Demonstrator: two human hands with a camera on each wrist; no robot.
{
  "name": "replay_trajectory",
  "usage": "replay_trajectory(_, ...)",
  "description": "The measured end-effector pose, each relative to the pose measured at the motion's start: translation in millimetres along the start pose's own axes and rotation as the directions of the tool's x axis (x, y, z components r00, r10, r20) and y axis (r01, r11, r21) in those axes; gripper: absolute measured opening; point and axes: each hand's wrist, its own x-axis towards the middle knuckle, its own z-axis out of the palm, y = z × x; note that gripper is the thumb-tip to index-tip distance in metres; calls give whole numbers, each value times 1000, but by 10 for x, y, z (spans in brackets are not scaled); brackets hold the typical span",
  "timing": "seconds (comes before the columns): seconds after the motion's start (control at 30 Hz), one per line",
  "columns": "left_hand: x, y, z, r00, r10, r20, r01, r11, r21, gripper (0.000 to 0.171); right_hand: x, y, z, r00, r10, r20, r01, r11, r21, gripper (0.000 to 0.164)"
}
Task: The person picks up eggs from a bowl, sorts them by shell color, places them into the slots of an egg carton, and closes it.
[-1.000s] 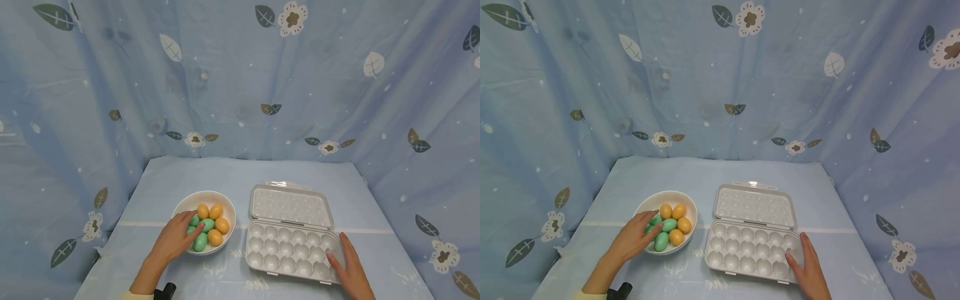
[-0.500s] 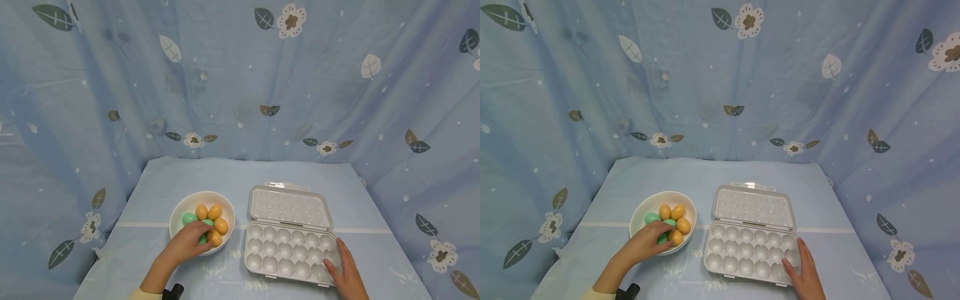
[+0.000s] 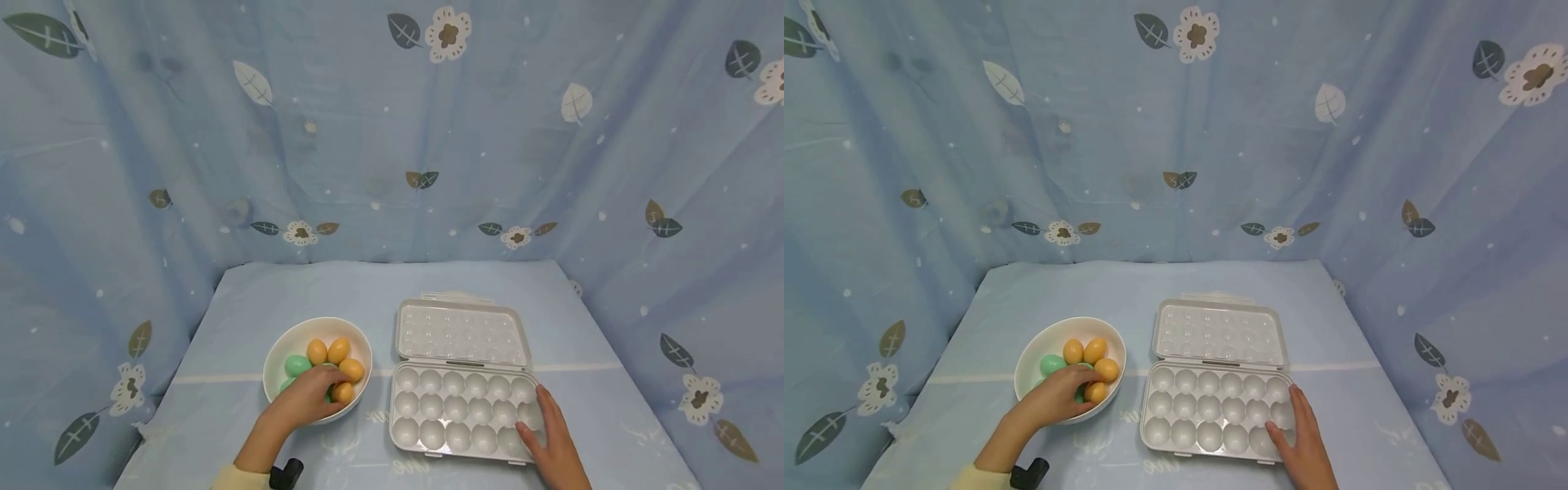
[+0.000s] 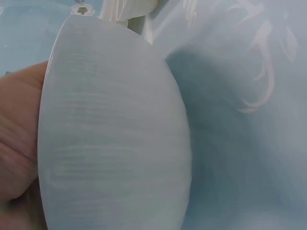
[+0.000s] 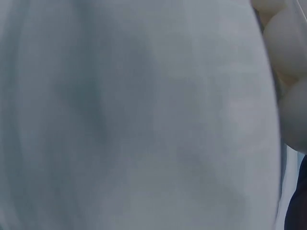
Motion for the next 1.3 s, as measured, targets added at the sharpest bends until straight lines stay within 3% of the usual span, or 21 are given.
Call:
replay_trajectory(0.13,20,16,15,1000,-18,-19,19,1000,8,28,-6,16,7,999,-32,-28,32,999,-8,85)
replay_trajectory(0.37,51,73,-54,991,-127,-50,126,992,-21,37,-21,14,-2,997,-55,-50,55,998,-6,84)
replay_trajectory(0.47,79,93,-94,985,-147,-85,142,988,-57,41,-22,18,-6,995,-68,-70,68,998,-6,83)
replay_trajectory(0.7,154,196,-148,977,-124,-174,98,983,-154,39,-32,35,13,996,-50,-79,51,999,6,83)
replay_trajectory(0.9,266,347,-171,973,-80,-217,41,983,-178,35,-42,30,38,995,-34,-89,35,999,3,83)
replay_trajectory(1.13,413,475,-142,982,-39,-186,1,980,-201,34,-38,-15,40,997,-6,-81,6,1000,2,82)
replay_trajectory(1.3,500,543,-71,988,-23,-150,-8,979,-203,34,-41,-17,55,994,-29,-105,28,999,-16,81)
